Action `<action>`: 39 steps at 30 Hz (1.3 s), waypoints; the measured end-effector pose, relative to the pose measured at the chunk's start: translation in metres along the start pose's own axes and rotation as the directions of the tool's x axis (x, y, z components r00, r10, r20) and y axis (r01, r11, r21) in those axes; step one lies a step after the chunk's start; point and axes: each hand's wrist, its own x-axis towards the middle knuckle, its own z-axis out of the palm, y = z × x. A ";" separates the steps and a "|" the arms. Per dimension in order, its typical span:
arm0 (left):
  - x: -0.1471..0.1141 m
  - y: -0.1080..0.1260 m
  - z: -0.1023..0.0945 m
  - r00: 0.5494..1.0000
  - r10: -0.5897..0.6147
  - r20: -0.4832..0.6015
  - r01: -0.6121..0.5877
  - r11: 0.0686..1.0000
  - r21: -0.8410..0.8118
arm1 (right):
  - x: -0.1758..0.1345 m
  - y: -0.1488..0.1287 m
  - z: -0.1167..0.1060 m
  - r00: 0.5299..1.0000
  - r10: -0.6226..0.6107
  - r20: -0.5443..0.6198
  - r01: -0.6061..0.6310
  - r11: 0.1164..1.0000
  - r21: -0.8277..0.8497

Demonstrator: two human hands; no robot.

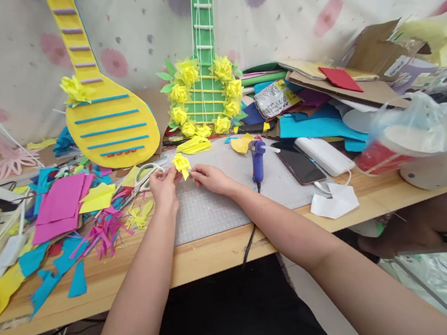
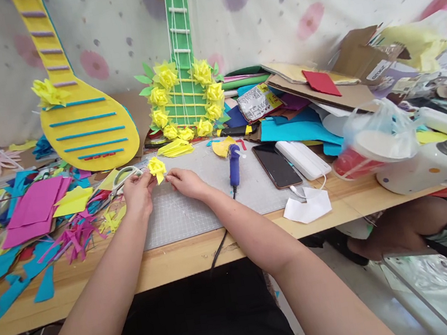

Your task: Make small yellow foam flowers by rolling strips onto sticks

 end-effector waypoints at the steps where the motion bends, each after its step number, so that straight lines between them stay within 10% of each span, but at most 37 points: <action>1: 0.000 0.000 0.000 1.000 0.000 -0.003 0.000 1.000 -0.003 | 0.000 0.001 0.001 1.000 -0.011 -0.017 0.012 1.000 0.013; 27: -0.005 0.010 -0.001 0.983 -0.176 0.045 0.176 0.984 0.008 | -0.003 -0.002 -0.006 1.000 0.001 -0.006 -0.001 1.000 0.019; 39: -0.005 0.003 -0.003 0.997 -0.038 0.073 0.034 0.998 0.055 | -0.001 -0.001 -0.009 0.999 -0.008 0.053 0.005 0.999 0.054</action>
